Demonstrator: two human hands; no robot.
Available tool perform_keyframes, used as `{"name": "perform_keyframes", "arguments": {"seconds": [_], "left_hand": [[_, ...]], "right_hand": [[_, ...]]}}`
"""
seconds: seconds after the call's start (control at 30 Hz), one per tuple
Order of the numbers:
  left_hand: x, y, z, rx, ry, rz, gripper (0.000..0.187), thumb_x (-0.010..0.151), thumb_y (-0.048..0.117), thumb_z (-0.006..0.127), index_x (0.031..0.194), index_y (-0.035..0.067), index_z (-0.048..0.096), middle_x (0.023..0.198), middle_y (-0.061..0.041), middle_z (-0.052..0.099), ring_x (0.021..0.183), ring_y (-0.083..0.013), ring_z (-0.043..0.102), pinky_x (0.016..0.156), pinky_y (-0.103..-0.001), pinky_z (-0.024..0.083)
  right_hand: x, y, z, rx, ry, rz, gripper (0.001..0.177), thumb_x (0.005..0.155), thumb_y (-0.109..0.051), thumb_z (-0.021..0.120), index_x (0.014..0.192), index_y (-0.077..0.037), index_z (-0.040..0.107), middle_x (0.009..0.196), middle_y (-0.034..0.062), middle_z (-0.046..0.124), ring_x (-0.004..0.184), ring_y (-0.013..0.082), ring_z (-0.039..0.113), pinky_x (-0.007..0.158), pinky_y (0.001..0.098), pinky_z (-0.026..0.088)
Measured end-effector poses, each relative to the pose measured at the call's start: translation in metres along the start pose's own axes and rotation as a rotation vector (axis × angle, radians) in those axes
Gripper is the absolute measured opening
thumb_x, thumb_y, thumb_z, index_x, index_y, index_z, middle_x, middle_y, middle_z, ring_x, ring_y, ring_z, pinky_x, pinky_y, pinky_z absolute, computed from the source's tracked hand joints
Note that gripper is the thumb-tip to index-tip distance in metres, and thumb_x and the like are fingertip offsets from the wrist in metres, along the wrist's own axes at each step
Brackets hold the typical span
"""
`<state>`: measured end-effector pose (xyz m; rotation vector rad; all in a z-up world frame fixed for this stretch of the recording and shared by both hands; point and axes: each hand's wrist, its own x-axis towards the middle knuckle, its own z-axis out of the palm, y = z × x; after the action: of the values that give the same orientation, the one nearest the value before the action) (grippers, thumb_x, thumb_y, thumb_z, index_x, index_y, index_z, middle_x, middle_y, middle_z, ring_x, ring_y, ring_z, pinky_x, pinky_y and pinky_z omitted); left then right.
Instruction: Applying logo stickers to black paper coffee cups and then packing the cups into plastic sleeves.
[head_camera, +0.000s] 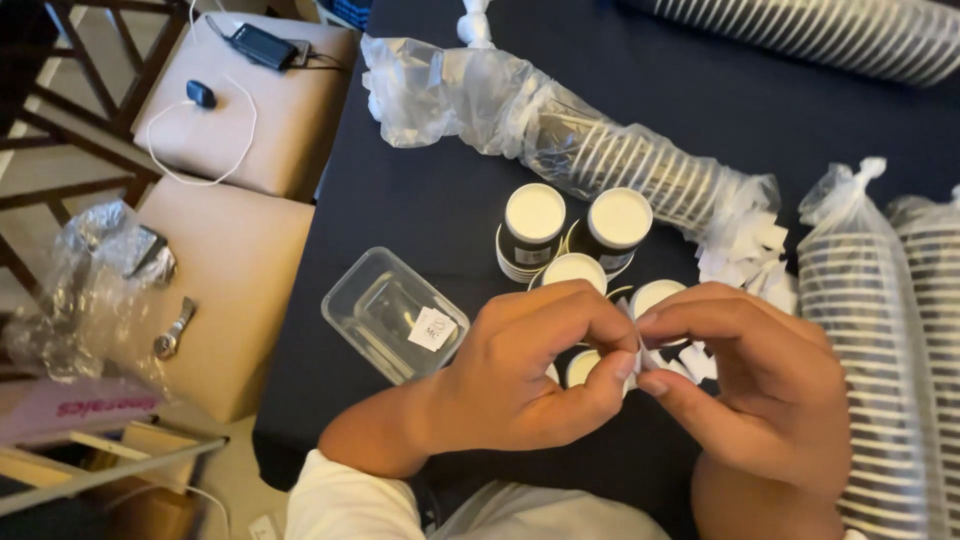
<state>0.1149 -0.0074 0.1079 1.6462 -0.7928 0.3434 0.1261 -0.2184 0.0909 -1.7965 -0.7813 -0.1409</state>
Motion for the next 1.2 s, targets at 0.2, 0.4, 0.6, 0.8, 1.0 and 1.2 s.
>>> {"name": "perform_keyframes", "arguments": {"seconds": [0.2,0.4,0.6,0.8,1.0,1.2], "left_hand": [[0.004,-0.008,0.008,0.005,-0.054,0.014,0.003,0.099,0.001,0.056,0.096,0.002,0.056,0.084,-0.009,0.059,0.071,-0.0234,0.056,0.068,-0.033,0.048],[0.003,0.003,0.012,-0.006,-0.018,-0.080,0.006,0.101,0.006,0.053,0.097,0.002,0.055,0.086,-0.011,0.059,0.074,-0.0233,0.056,0.071,-0.033,0.048],[-0.007,0.018,0.014,0.257,0.152,0.018,0.046,0.087,0.040,0.072,0.106,0.002,0.053,0.098,-0.010,0.057,0.086,-0.0189,0.056,0.077,-0.029,0.054],[-0.022,0.023,-0.002,0.205,-0.020,0.081,0.025,0.096,0.020,0.072,0.109,0.002,0.060,0.101,-0.010,0.068,0.094,-0.0255,0.068,0.090,-0.036,0.055],[-0.034,0.032,-0.010,0.063,-0.026,-0.042,0.014,0.098,0.017,0.066,0.102,0.004,0.062,0.092,-0.005,0.071,0.084,-0.0155,0.075,0.082,-0.026,0.061],[-0.032,0.040,-0.011,-0.095,0.135,-0.247,0.012,0.096,0.016,0.068,0.106,0.009,0.066,0.094,-0.002,0.079,0.084,-0.0088,0.077,0.079,-0.021,0.060]], "right_hand": [[-0.004,0.029,-0.014,0.100,0.019,-0.020,0.024,0.080,0.004,0.073,0.103,0.004,0.067,0.099,0.0168,0.075,0.088,0.0217,0.078,0.083,0.0252,0.061],[-0.003,0.031,-0.009,0.261,0.093,-0.021,0.027,0.086,0.008,0.069,0.110,0.003,0.059,0.096,0.0203,0.071,0.092,0.0259,0.075,0.084,0.0304,0.064],[0.003,-0.006,0.001,-0.102,0.089,-0.241,0.011,0.082,0.011,0.070,0.092,0.008,0.066,0.093,0.0220,0.071,0.090,0.0316,0.076,0.084,0.0347,0.066],[-0.009,-0.038,0.006,-0.346,-0.018,-0.246,0.019,0.085,0.013,0.068,0.101,0.005,0.070,0.100,0.0207,0.072,0.090,0.0255,0.074,0.079,0.0279,0.060],[-0.045,-0.019,0.021,-0.076,0.182,-0.074,0.039,0.091,0.009,0.064,0.128,0.017,0.051,0.113,0.0262,0.064,0.104,0.0289,0.071,0.094,0.0309,0.061],[-0.027,-0.035,0.029,-0.017,0.186,-0.036,0.075,0.076,-0.005,0.078,0.142,0.006,0.042,0.115,0.0225,0.065,0.104,0.0250,0.071,0.096,0.0322,0.064]]}}
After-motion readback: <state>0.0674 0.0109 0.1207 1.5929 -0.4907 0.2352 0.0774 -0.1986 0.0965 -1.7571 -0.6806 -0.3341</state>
